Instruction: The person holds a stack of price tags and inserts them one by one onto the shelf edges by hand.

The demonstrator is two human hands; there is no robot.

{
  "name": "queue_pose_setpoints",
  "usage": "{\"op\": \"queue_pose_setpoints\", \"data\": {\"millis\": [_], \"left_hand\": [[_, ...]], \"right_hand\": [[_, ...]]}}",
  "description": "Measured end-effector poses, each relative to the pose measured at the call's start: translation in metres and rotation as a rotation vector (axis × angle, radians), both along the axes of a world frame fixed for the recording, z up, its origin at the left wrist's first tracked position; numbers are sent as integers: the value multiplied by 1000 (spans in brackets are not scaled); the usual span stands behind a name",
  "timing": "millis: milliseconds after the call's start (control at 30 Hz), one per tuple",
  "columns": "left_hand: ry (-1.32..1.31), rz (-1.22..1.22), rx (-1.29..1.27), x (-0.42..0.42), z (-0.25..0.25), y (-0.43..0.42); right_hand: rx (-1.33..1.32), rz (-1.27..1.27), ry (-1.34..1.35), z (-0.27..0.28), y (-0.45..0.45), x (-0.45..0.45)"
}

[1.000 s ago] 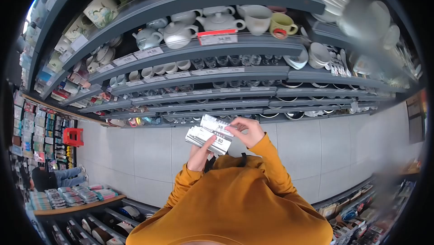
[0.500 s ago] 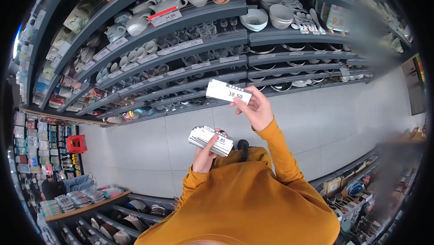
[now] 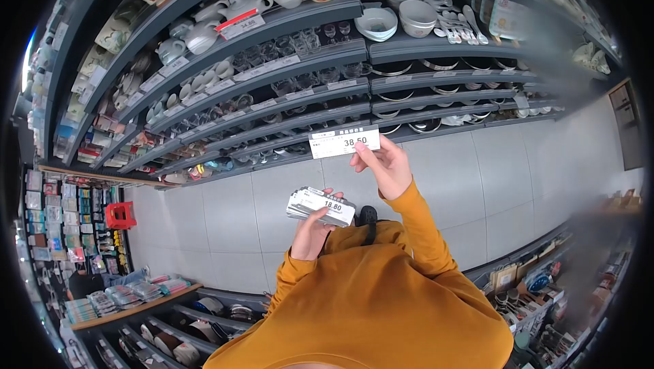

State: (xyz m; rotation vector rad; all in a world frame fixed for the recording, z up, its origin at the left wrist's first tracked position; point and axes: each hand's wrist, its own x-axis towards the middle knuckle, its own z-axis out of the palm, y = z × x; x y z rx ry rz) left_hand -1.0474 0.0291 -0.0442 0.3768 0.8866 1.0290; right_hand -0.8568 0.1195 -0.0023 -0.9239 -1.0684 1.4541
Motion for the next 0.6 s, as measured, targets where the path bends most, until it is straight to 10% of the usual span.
{"op": "queue_pose_setpoints", "data": {"millis": [600], "left_hand": [[96, -164, 16, -30, 18, 40]], "right_hand": [[7, -73, -15, 5, 22, -31]]}}
